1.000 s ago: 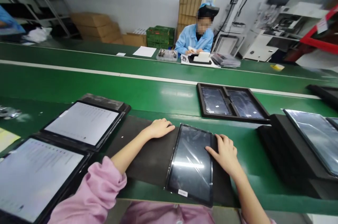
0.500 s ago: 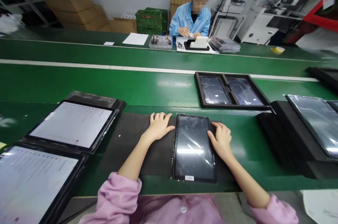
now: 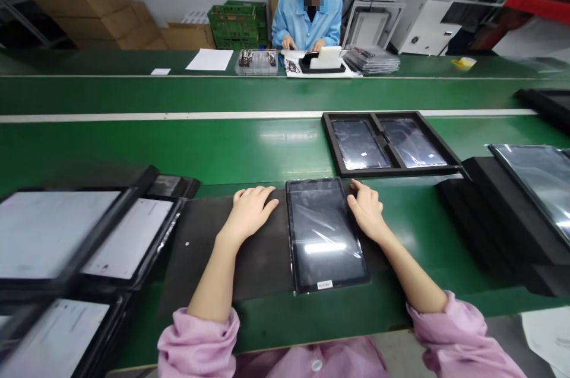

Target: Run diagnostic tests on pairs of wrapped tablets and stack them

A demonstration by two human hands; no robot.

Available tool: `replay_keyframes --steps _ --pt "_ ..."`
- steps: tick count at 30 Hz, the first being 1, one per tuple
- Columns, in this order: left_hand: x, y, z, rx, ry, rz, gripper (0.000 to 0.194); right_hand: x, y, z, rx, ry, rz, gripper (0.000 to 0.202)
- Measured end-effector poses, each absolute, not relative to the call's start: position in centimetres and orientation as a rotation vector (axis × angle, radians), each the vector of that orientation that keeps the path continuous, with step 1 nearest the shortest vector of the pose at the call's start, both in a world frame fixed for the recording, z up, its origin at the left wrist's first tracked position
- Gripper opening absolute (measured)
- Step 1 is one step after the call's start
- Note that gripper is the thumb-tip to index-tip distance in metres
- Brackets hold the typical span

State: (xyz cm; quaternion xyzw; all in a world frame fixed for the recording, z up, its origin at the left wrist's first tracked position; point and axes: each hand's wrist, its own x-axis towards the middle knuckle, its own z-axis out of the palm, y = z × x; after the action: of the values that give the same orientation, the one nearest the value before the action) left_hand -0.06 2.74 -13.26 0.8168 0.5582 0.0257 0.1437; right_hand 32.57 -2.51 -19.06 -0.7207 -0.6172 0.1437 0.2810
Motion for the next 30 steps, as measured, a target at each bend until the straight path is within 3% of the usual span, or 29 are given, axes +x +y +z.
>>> replay_keyframes --steps 5,8,11,16,19,23,30 --pt "-0.4 3.0 -13.1 2.339 1.509 0.078 0.047 34.6 -3.8 -16.9 -1.877 -1.784 0.531 0.062" --pt "-0.3 2.6 -13.5 2.349 1.53 0.068 0.05 34.1 -4.0 -16.2 -1.709 -1.857 0.328 0.058" --pt "0.3 1.7 -14.2 2.41 1.558 0.069 0.056 32.6 -4.2 -16.3 -1.459 -1.996 0.216 0.068" --pt "1.6 0.3 -15.0 2.504 1.33 0.162 0.072 31.5 -4.6 -16.3 -0.947 -2.333 0.466 0.071" --pt "1.7 0.3 -15.2 2.468 1.233 0.125 0.083 32.1 -3.9 -16.7 -1.188 -2.208 0.359 0.061" --pt "0.9 0.7 -15.4 2.437 1.198 0.132 0.082 34.0 -2.0 -18.5 -1.671 -1.694 0.221 0.048" --pt "0.4 1.2 -15.3 2.437 1.197 0.187 0.069 34.7 -1.2 -19.3 -1.621 -1.362 0.231 0.043"
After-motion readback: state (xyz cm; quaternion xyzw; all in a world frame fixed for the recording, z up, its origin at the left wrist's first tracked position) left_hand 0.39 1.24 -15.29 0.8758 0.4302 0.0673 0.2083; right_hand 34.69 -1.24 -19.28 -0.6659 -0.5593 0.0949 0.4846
